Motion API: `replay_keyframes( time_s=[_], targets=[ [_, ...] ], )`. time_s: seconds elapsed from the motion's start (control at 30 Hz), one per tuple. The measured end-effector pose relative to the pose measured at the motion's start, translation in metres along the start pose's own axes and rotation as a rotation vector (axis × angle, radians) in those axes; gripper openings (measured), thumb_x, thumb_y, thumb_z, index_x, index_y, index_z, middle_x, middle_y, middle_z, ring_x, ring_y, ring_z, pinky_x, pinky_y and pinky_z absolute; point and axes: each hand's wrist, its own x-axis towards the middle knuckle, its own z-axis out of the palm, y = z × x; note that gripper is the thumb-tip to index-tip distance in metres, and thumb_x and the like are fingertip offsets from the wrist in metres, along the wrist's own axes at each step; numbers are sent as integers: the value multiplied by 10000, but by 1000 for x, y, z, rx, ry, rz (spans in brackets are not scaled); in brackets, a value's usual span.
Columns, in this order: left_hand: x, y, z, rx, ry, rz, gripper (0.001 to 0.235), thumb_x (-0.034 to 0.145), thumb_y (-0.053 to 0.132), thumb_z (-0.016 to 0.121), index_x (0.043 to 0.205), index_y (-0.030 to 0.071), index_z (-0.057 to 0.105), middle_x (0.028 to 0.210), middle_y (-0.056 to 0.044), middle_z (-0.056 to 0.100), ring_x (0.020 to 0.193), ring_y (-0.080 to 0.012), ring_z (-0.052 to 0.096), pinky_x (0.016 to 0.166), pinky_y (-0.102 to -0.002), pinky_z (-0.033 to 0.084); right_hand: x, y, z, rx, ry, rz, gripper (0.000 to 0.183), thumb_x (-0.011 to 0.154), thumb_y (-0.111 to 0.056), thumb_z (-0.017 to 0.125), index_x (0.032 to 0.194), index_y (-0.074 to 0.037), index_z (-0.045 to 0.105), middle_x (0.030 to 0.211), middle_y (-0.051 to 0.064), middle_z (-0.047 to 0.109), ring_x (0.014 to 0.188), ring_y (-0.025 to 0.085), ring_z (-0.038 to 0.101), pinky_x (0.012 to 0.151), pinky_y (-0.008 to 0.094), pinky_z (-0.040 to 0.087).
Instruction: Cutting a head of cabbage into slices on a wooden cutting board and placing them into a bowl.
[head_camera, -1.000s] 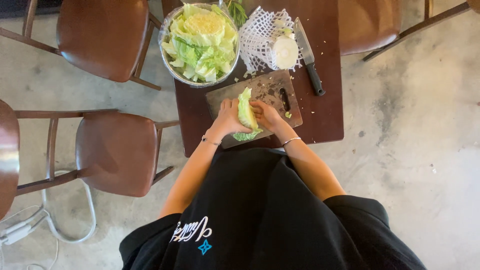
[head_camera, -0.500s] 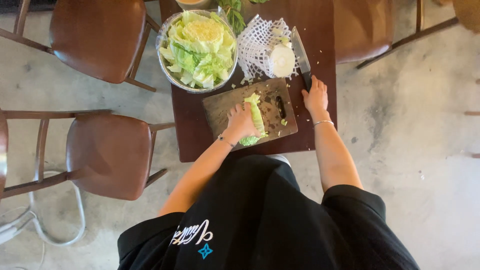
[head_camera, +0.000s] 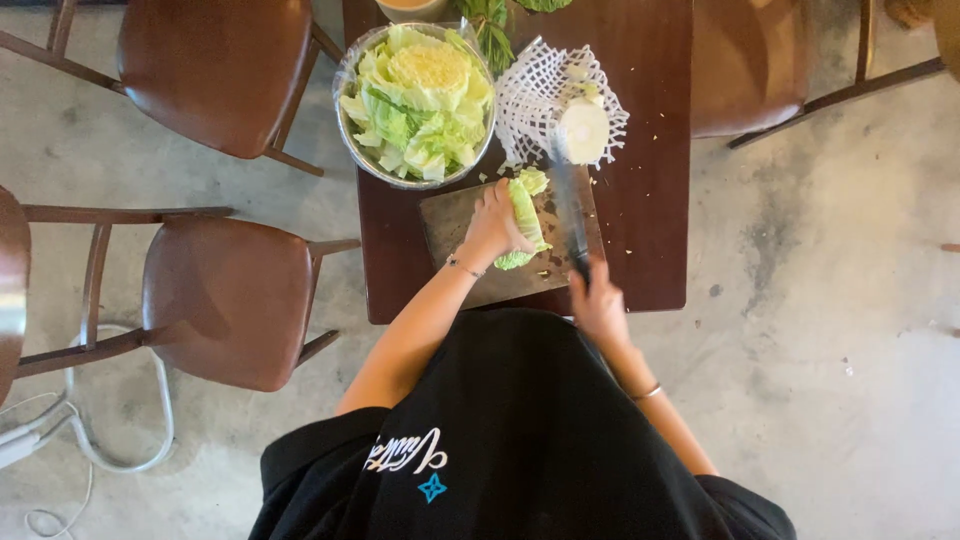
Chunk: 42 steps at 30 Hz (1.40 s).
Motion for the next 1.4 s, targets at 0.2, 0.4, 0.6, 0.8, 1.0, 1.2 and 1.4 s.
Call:
replay_keyframes(
  time_s=[0.2,0.4,0.6,0.8,1.0,1.2,1.4],
  targets=[
    [-8,7,-8,19,7,8,1455,478,429,1010,1527,-74,137,1490,-303,338,1384,-495,368,1165,-488,370,-23,-6,17,-47,-33,-230,442,1006,-164,620,1392,-41,443,946,293,703,870,484,687,674,532,574],
    [-5,8,-1,99,2,8,1499,472,417,1018,1537,-86,92,1473,-299,338,1362,-467,385,1151,-463,386,-30,-13,9,-102,-15,-277,414,1008,-165,622,1368,-57,449,932,275,710,811,472,695,632,516,573],
    [-13,14,-8,102,-19,13,1626,409,447,1052,1541,-116,30,1487,-310,319,1392,-465,353,1137,-470,396,-33,-4,19,-154,-84,-164,407,1023,-185,585,1370,-65,411,894,299,695,777,495,674,626,555,550],
    [-5,-15,2,49,-30,20,1603,374,444,1086,1493,-121,88,1490,-341,281,1424,-449,312,1174,-442,330,-35,4,32,-185,-120,-171,414,1022,-191,573,1364,-57,381,903,315,689,756,519,657,625,575,545],
    [0,-11,-2,131,-55,9,1360,430,401,1054,1435,-116,298,1458,-278,411,1389,-417,423,1164,-417,394,-38,-16,23,-131,-89,-197,398,1021,-183,582,1358,-63,408,949,310,692,763,515,657,604,562,546],
    [1,-7,-4,110,-38,-16,1273,411,348,1059,1389,-73,362,1421,-241,439,1363,-387,444,1123,-415,427,-35,-3,31,-114,-71,-207,394,1020,-183,592,1357,-65,426,924,300,689,784,505,659,620,557,550],
    [2,-7,0,131,-39,-38,1175,452,297,1043,1354,-64,381,1381,-217,467,1340,-373,477,1079,-406,482,-31,-2,32,-185,-148,-118,408,1021,-207,571,1349,-35,400,886,310,691,760,515,656,639,584,541]
  ],
)
